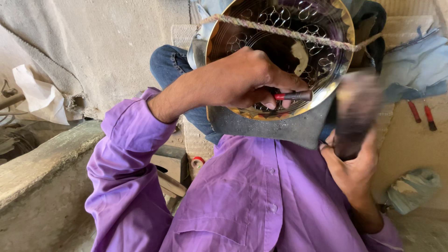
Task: The person sits on the floor with a brass plate resting on a sandbag on their lap and hammers a small punch with a wooden mallet to emboss a decorative pattern into the plate, repositioning the punch across the design as they work.
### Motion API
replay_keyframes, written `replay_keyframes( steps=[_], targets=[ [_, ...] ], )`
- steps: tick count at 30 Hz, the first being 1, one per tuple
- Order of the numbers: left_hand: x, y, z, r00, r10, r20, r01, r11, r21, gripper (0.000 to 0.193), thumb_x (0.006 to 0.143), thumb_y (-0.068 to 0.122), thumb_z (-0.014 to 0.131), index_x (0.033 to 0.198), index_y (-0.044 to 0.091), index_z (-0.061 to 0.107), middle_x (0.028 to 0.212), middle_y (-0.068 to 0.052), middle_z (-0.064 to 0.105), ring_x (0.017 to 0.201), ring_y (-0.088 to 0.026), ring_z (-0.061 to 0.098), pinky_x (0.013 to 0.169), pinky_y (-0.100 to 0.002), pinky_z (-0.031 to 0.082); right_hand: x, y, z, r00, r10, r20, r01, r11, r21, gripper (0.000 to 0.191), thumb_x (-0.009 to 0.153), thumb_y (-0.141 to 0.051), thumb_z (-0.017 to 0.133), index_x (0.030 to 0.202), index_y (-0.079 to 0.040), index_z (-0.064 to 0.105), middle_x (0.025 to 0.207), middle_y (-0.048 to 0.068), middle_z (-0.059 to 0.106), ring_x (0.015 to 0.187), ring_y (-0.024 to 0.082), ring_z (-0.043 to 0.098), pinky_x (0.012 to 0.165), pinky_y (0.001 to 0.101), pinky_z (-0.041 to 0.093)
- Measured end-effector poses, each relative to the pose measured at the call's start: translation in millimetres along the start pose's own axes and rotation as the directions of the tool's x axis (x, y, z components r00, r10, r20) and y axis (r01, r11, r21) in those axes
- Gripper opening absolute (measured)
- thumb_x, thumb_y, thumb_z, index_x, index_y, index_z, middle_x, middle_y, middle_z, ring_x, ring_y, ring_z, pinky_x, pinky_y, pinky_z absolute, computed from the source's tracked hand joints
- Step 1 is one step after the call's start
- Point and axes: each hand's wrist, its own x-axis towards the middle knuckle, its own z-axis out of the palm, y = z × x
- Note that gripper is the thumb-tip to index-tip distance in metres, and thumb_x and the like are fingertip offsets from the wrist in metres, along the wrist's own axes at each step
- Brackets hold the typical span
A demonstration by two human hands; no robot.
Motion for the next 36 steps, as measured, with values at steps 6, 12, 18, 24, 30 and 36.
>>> replay_keyframes(
  steps=[6,12,18,24,30,36],
  targets=[
    [6,-1,-5,0.990,-0.020,0.140,0.028,0.998,-0.058,0.060,0.085,0.013,0.080,0.142,0.009,0.061,0.119,-0.010,0.076,0.097,-0.032,0.074,0.079,-0.043,0.055,-9,14,3,0.997,-0.076,-0.003,0.076,0.991,-0.107,0.046,0.090,0.004,0.076,0.126,0.004,0.047,0.097,0.012,0.067,0.087,0.018,0.067,0.083,0.0308,0.055],
    [9,-2,-6,0.967,-0.056,0.247,0.065,0.997,-0.029,0.062,0.085,0.014,0.078,0.144,0.014,0.059,0.116,-0.010,0.076,0.092,-0.033,0.073,0.074,-0.045,0.054,-15,22,7,0.996,-0.079,-0.051,0.071,0.988,-0.140,0.062,0.080,0.003,0.071,0.136,0.008,0.043,0.091,0.008,0.067,0.080,0.016,0.066,0.078,0.0324,0.055],
    [0,8,-5,0.999,-0.030,0.014,0.031,0.998,-0.062,0.054,0.093,0.006,0.075,0.144,0.011,0.059,0.130,-0.009,0.074,0.105,-0.032,0.075,0.083,-0.044,0.057,-8,21,5,0.978,-0.209,0.028,0.203,0.895,-0.396,0.086,0.078,0.006,0.074,0.156,0.005,0.039,0.101,0.017,0.068,0.089,0.026,0.069,0.083,0.0392,0.055],
    [-20,29,7,0.924,-0.206,-0.322,0.247,0.965,0.089,0.054,0.092,0.005,0.078,0.142,0.012,0.058,0.124,-0.009,0.074,0.109,-0.034,0.073,0.086,-0.043,0.058,12,22,-17,0.898,-0.435,0.069,0.354,0.619,-0.702,0.094,0.081,0.003,0.078,0.163,-0.004,0.031,0.113,0.028,0.069,0.096,0.034,0.069,0.091,0.0413,0.057],
    [-21,25,8,0.921,-0.204,-0.333,0.250,0.963,0.102,0.057,0.091,0.007,0.080,0.143,0.009,0.056,0.123,-0.012,0.073,0.108,-0.034,0.072,0.085,-0.043,0.057,21,33,-45,0.966,-0.253,-0.061,0.253,0.967,-0.016,0.086,0.101,0.013,0.073,0.168,-0.004,0.021,0.106,0.015,0.066,0.094,0.018,0.068,0.091,0.0286,0.056],
    [-25,23,9,0.943,-0.115,-0.313,0.158,0.980,0.117,0.054,0.095,0.006,0.077,0.144,0.008,0.053,0.126,-0.013,0.071,0.116,-0.033,0.072,0.096,-0.040,0.059,20,33,-46,0.969,-0.237,-0.072,0.241,0.969,0.056,0.082,0.099,0.012,0.073,0.165,-0.003,0.026,0.104,0.015,0.066,0.092,0.017,0.068,0.088,0.0280,0.056]
  ],
)
